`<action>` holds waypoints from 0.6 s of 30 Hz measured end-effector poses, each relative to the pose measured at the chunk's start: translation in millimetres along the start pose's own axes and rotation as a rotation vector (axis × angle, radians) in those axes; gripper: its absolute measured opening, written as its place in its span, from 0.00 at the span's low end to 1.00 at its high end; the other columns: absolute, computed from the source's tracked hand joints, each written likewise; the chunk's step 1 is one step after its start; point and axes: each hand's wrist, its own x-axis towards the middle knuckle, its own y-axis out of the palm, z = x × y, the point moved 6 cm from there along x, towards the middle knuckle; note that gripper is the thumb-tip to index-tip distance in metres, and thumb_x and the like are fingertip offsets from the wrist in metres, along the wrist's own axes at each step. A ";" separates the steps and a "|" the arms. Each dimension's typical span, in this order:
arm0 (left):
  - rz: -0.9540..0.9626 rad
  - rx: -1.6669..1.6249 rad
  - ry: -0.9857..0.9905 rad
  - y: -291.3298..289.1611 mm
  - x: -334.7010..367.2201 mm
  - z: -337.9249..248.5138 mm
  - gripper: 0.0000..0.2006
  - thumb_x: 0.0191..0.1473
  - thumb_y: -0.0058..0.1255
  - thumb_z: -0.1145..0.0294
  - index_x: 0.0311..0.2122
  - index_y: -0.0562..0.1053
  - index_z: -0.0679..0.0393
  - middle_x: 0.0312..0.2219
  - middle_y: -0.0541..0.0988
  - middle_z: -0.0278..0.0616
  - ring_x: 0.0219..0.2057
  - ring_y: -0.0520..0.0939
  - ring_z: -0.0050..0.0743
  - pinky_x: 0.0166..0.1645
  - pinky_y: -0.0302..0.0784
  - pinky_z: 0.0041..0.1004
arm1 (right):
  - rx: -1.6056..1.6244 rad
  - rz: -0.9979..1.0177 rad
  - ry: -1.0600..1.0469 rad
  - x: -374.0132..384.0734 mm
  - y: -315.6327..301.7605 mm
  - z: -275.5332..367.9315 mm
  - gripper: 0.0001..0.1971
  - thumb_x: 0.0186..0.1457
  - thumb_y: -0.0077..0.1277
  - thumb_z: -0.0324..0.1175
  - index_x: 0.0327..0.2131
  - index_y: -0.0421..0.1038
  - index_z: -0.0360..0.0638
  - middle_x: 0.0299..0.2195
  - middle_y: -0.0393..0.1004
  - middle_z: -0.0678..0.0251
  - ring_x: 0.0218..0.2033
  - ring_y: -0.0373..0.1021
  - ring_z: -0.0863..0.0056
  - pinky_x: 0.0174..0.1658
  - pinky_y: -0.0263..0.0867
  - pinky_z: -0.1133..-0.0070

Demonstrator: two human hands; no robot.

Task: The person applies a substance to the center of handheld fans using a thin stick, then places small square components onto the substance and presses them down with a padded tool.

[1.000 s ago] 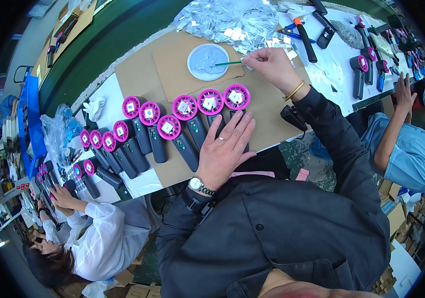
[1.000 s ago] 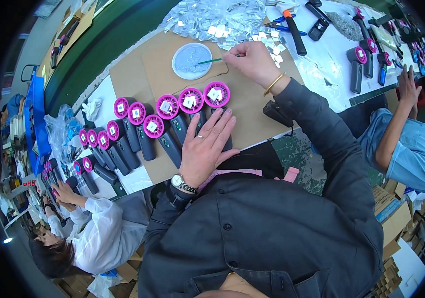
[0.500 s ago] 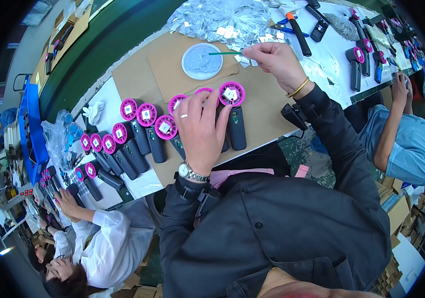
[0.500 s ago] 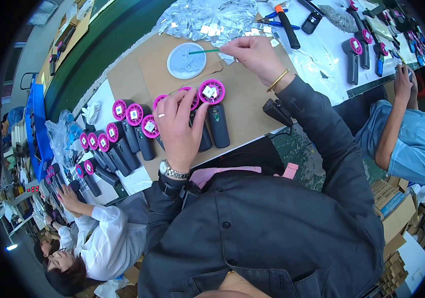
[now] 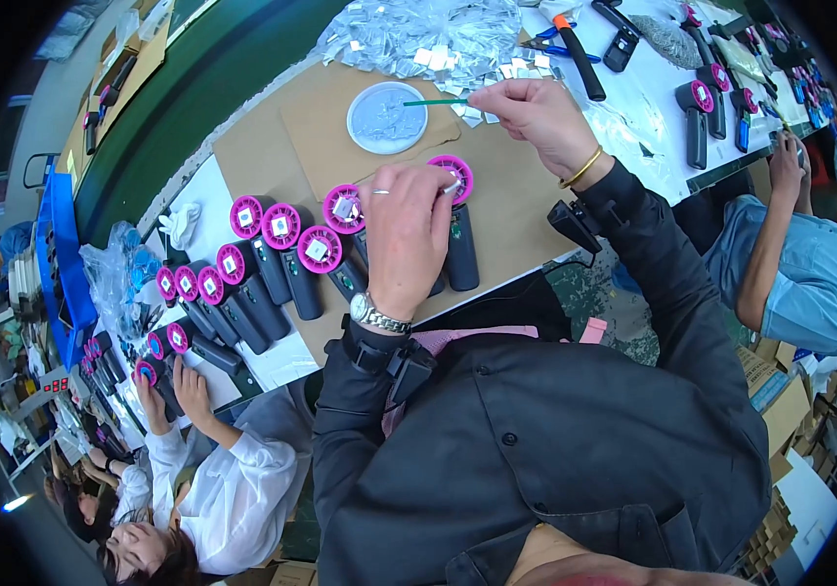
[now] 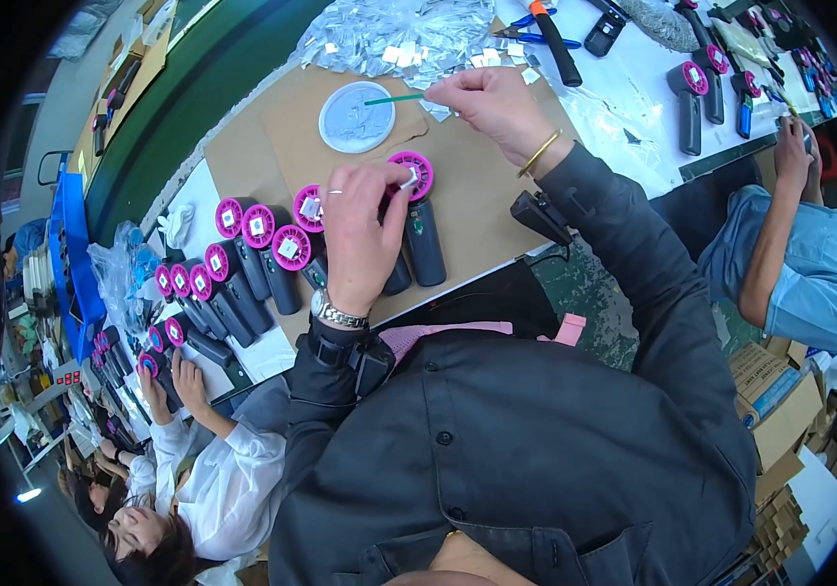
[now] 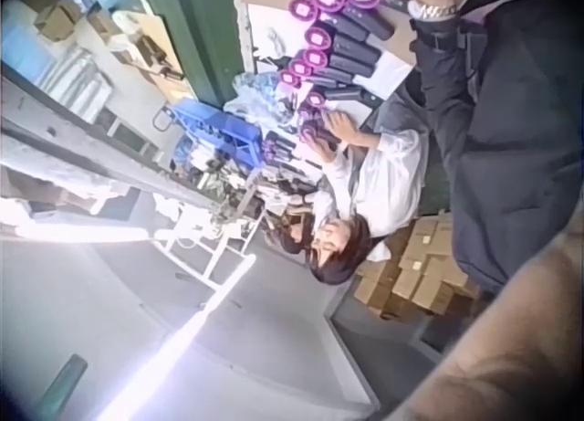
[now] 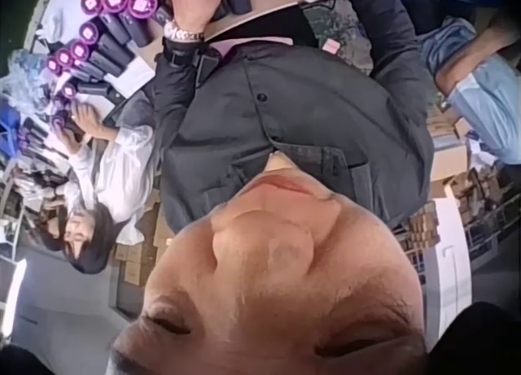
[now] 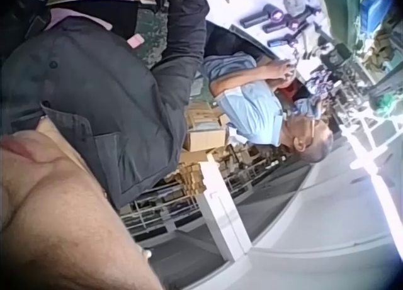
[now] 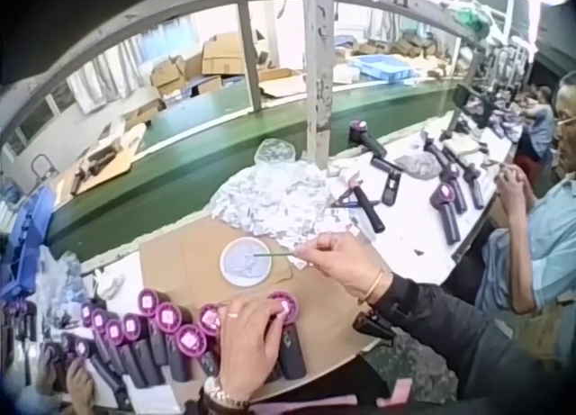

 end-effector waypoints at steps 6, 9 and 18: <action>0.053 -0.055 0.192 1.4 -11.2 -3.7 0.18 0.56 0.62 0.78 0.53 0.82 0.56 0.46 0.84 0.38 0.52 0.81 0.43 0.58 0.70 0.46 | -0.039 -0.016 0.023 4.2 -0.2 -4.0 0.13 0.69 0.64 0.36 0.47 0.86 0.36 0.27 0.74 0.81 0.25 0.59 0.91 0.29 0.54 0.86; 0.040 -0.010 0.240 -1.8 -13.5 -7.3 0.20 0.54 0.61 0.78 0.54 0.82 0.57 0.47 0.84 0.38 0.52 0.81 0.43 0.58 0.72 0.45 | 0.051 0.031 0.039 4.5 -4.1 -3.3 0.12 0.69 0.64 0.36 0.47 0.86 0.36 0.27 0.72 0.81 0.25 0.59 0.91 0.30 0.54 0.86; -0.024 0.074 0.356 0.8 -28.7 -9.5 0.23 0.49 0.60 0.76 0.53 0.83 0.60 0.45 0.82 0.40 0.47 0.84 0.41 0.50 0.78 0.39 | 0.269 0.092 -0.034 -34.6 -20.5 33.2 0.12 0.71 0.61 0.34 0.47 0.84 0.35 0.28 0.70 0.80 0.26 0.58 0.91 0.30 0.53 0.86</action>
